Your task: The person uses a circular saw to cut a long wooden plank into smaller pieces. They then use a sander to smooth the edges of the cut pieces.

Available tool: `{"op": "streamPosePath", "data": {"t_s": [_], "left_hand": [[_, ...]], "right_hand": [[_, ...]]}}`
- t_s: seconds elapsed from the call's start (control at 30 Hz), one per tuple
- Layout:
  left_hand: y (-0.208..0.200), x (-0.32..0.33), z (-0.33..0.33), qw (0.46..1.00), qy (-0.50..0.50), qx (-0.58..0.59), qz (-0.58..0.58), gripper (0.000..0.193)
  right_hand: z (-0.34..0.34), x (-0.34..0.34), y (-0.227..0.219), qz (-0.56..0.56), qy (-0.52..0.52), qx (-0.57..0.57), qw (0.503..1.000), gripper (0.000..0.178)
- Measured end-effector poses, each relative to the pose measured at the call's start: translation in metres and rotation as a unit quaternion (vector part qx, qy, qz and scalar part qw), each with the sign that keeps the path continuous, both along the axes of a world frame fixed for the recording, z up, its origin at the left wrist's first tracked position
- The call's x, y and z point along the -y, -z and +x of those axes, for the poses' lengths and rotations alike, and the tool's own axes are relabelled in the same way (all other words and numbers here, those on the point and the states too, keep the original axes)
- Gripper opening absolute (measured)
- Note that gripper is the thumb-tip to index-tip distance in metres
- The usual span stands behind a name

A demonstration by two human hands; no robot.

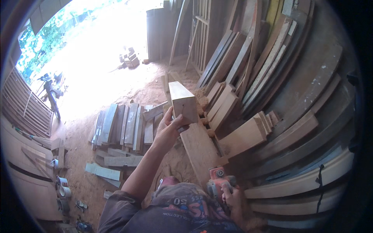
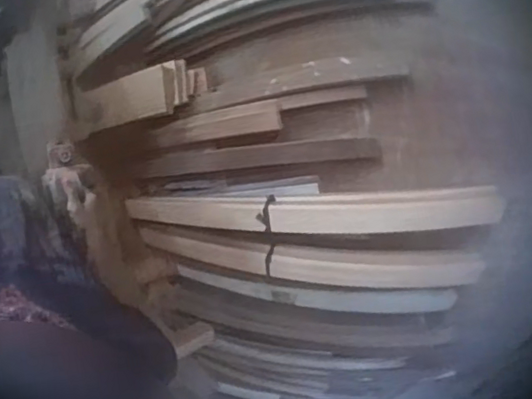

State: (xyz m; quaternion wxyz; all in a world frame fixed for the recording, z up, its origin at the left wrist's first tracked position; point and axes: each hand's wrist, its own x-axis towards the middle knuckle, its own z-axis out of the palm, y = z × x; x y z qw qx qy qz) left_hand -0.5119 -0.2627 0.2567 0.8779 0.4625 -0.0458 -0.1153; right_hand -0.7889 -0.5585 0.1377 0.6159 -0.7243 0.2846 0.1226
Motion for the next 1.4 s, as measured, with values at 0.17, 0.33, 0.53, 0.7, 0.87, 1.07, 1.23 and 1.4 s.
{"op": "streamPosePath", "data": {"t_s": [0.17,0.33,0.53,0.7,0.87,1.07,1.23,1.4], "left_hand": [[0.002,0.001,0.003,1.000,0.006,0.009,0.005,0.075],[0.002,0.002,0.005,1.000,0.006,0.010,0.000,0.081],[0.013,0.013,0.014,0.999,-0.021,-0.015,-0.036,0.102],[0.019,0.029,0.017,0.997,-0.044,-0.033,-0.048,0.113],[0.014,0.032,0.017,0.998,-0.039,-0.020,-0.041,0.114],[0.009,0.029,0.014,0.998,-0.039,-0.027,-0.032,0.105],[0.010,0.016,0.010,0.998,-0.043,-0.020,-0.049,0.109],[0.013,0.001,0.005,0.998,-0.027,-0.011,-0.061,0.101]], "right_hand": [[0.001,-0.001,-0.003,-0.007,0.007,-0.021,1.000,0.044],[0.000,-0.003,0.000,-0.016,0.004,-0.017,1.000,0.044],[0.002,-0.006,0.007,-0.009,0.015,-0.026,1.000,0.042],[0.002,-0.004,0.002,-0.002,0.002,-0.009,1.000,0.041],[0.002,-0.006,-0.004,0.010,0.015,-0.018,1.000,0.045],[0.003,-0.007,-0.007,-0.001,0.009,-0.012,1.000,0.044],[0.001,-0.005,-0.004,-0.051,-0.019,-0.005,0.999,0.045],[0.002,-0.003,0.003,-0.075,-0.023,-0.002,0.997,0.044]]}}
